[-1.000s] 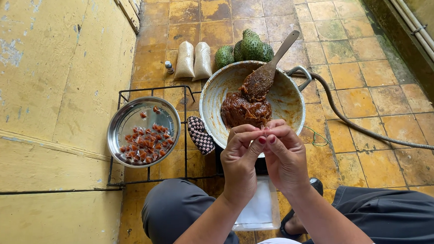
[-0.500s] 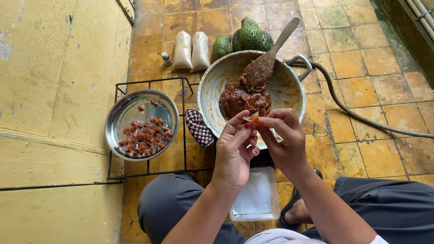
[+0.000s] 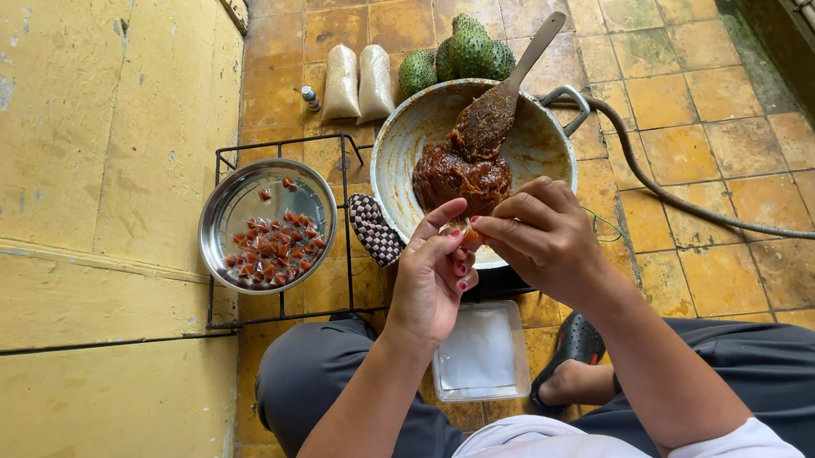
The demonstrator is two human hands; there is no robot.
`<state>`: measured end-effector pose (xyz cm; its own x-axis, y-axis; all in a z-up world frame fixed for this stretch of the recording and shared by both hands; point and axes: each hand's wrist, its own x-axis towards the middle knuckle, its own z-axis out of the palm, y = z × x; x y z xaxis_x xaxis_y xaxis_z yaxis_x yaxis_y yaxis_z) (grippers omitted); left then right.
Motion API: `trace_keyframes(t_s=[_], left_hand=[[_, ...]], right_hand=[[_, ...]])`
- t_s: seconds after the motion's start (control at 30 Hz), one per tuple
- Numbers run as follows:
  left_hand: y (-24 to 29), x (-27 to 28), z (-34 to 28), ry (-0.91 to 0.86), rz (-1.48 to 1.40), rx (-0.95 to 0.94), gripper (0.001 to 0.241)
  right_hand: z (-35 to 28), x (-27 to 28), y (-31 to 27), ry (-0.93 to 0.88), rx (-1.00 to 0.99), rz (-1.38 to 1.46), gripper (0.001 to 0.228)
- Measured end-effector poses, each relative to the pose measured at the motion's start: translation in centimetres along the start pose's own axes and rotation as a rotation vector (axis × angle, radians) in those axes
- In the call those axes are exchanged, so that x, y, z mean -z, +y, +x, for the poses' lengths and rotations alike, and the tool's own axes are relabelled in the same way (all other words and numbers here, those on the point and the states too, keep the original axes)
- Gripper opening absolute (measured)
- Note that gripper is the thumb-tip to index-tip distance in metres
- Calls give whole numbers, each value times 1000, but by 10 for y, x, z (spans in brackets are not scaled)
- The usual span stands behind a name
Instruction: Portioning and shaping a thick brown paste into small balls using a spoon and hands
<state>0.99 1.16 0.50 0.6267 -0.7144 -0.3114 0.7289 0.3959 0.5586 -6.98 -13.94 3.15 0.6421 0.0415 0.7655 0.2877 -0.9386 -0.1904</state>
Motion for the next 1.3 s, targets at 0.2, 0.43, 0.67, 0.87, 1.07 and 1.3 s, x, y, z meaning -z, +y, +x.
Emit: trace_keyframes(t_s=[0.2, 0.43, 0.67, 0.87, 1.07, 1.3], left_hand=[[-5, 7, 0, 0, 564, -377, 37], [9, 18, 7, -201, 1601, -1271, 34], [9, 18, 10, -154, 1736, -1429, 20], [3, 17, 11, -49, 1629, -1424, 14], [-9, 14, 7, -63, 814, -602, 25], [-18, 19, 11, -98, 10, -21, 18]], right_hand=[[6, 17, 5, -98, 102, -79, 8], [8, 29, 5, -203, 170, -71, 16], [11, 30, 1, -221, 178, -71, 17], [4, 21, -1, -111, 178, -130, 10], [-12, 15, 8, 27, 139, -184, 10], [-15, 3, 1, 177, 83, -67, 22]])
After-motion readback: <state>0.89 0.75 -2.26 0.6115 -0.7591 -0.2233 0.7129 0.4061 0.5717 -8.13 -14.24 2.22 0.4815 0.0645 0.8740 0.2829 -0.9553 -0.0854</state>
